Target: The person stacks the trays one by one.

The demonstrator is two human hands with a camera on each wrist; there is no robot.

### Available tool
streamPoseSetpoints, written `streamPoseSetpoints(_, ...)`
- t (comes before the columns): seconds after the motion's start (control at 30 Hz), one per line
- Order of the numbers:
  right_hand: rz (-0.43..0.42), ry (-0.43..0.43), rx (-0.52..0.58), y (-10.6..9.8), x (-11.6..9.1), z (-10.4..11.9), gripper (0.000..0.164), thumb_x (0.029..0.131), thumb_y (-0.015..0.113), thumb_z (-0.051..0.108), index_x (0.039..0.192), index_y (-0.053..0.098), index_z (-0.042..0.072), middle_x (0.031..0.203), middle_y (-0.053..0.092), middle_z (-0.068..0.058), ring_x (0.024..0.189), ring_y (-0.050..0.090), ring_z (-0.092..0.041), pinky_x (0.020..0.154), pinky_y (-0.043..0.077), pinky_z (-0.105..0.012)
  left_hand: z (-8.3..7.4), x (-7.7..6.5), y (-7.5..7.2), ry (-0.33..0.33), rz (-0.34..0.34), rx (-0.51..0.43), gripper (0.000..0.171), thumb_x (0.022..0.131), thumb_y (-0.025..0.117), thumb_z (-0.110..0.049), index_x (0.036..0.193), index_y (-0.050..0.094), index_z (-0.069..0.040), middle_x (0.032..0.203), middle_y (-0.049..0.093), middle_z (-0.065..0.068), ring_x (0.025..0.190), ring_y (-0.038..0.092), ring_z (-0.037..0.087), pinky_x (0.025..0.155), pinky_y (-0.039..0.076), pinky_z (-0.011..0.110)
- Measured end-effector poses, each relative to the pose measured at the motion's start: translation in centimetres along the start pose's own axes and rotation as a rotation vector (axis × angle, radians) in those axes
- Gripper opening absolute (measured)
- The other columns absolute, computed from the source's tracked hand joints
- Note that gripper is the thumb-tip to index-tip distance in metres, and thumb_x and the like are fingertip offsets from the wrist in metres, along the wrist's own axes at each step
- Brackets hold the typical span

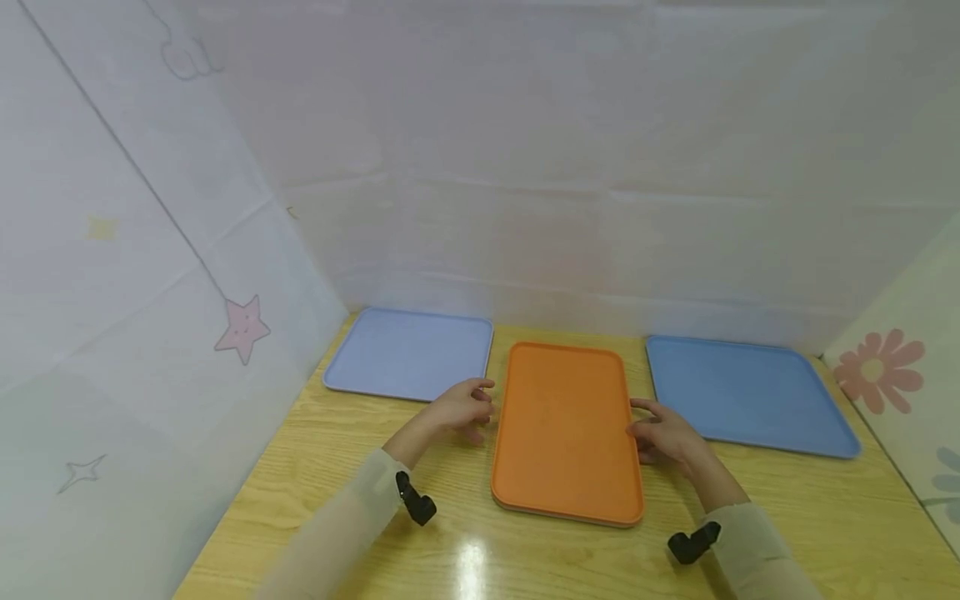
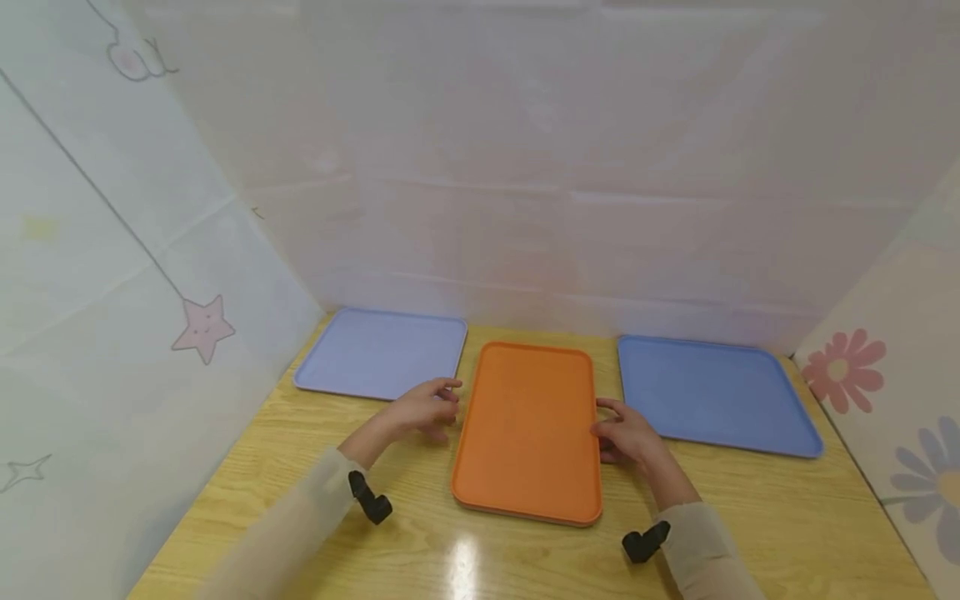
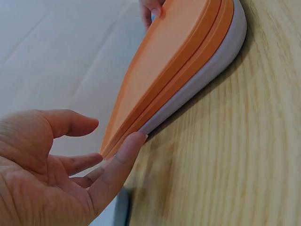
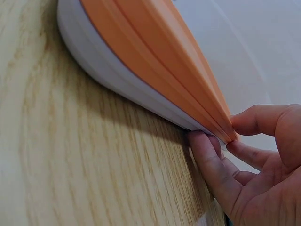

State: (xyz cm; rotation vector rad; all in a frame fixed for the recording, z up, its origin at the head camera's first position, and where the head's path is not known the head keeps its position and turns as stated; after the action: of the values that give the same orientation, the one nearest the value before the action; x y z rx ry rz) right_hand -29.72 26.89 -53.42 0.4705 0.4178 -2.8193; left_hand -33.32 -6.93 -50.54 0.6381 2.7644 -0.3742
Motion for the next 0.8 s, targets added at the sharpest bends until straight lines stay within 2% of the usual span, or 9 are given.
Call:
streamPoseSetpoints(0.13, 0.016, -0.003, 0.008, 0.0, 0.0, -0.1, 0.074, 0.1, 0.06, 0.013, 0.16, 0.019, 0.002, 0.129, 0.059, -0.028, 0.089, 0.069, -0.025, 0.075, 0.061, -0.043, -0.5, -0.8, -2.1, 0.008, -0.044, 0.075, 0.059, 0.099, 0.062, -0.013, 0.152, 0.039, -0.001, 0.136, 0.05, 0.023, 0.117, 0.059, 0.046, 0.076, 0.062, 0.05)
streamPoseSetpoints(0.3, 0.008, 0.003, 0.008, 0.2, -0.1, 0.1, 0.073, 0.099, 0.061, 0.011, 0.16, 0.022, 0.002, 0.129, 0.058, -0.028, 0.09, 0.069, -0.024, 0.075, 0.061, -0.043, -0.6, -1.6, -5.3, 0.011, -0.128, 0.149, 0.057, 0.1, 0.062, -0.016, 0.151, 0.042, -0.002, 0.132, 0.054, 0.02, 0.116, 0.059, 0.044, 0.083, 0.06, 0.049)
streamPoseSetpoints(0.4, 0.0, 0.003, -0.001, 0.2, -0.1, 0.1, 0.072, 0.099, 0.061, 0.011, 0.159, 0.023, 0.002, 0.128, 0.059, -0.028, 0.089, 0.069, -0.024, 0.075, 0.061, -0.042, -0.8, -2.0, -7.5, 0.001, -0.198, 0.231, 0.055, 0.1, 0.061, -0.019, 0.151, 0.043, -0.004, 0.135, 0.055, 0.02, 0.116, 0.06, 0.04, 0.089, 0.058, 0.051)
streamPoseSetpoints(0.6, -0.008, -0.001, -0.005, 0.1, 0.0, -0.1, 0.072, 0.098, 0.062, 0.011, 0.159, 0.023, 0.002, 0.128, 0.059, -0.027, 0.089, 0.068, -0.023, 0.074, 0.061, -0.041, -1.0, -2.6, -12.3, 0.034, -0.385, 0.499, 0.056, 0.1, 0.059, -0.029, 0.148, 0.046, -0.004, 0.146, 0.052, 0.021, 0.123, 0.057, 0.04, 0.097, 0.052, 0.052)
streamPoseSetpoints(0.7, -0.006, -0.001, 0.008, 0.1, 0.0, -0.2, 0.073, 0.099, 0.062, 0.011, 0.159, 0.023, 0.003, 0.129, 0.058, -0.027, 0.09, 0.068, -0.023, 0.074, 0.061, -0.041, -0.6, -2.7, -14.7, 0.043, -0.47, 0.566, 0.059, 0.098, 0.059, -0.03, 0.149, 0.045, -0.003, 0.15, 0.047, 0.023, 0.13, 0.05, 0.043, 0.102, 0.047, 0.055)
streamPoseSetpoints(0.8, -0.005, -0.001, 0.006, 0.1, 0.0, -0.2, 0.073, 0.099, 0.062, 0.012, 0.159, 0.023, 0.003, 0.129, 0.058, -0.027, 0.09, 0.068, -0.023, 0.074, 0.061, -0.041, 0.1, -2.7, -16.8, 0.032, -0.524, 0.63, 0.063, 0.096, 0.06, -0.029, 0.15, 0.043, -0.003, 0.152, 0.041, 0.027, 0.134, 0.044, 0.046, 0.104, 0.044, 0.059)
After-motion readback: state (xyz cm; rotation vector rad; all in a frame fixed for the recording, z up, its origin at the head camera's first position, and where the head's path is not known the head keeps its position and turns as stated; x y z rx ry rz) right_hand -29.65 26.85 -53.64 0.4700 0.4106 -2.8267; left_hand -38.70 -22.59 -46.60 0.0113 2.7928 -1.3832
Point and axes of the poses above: each hand's wrist, its own x-axis towards the middle knuckle, its own y-axis out of the palm, z = x × y, the point moved 8 cm from there along x, towards the middle knuckle
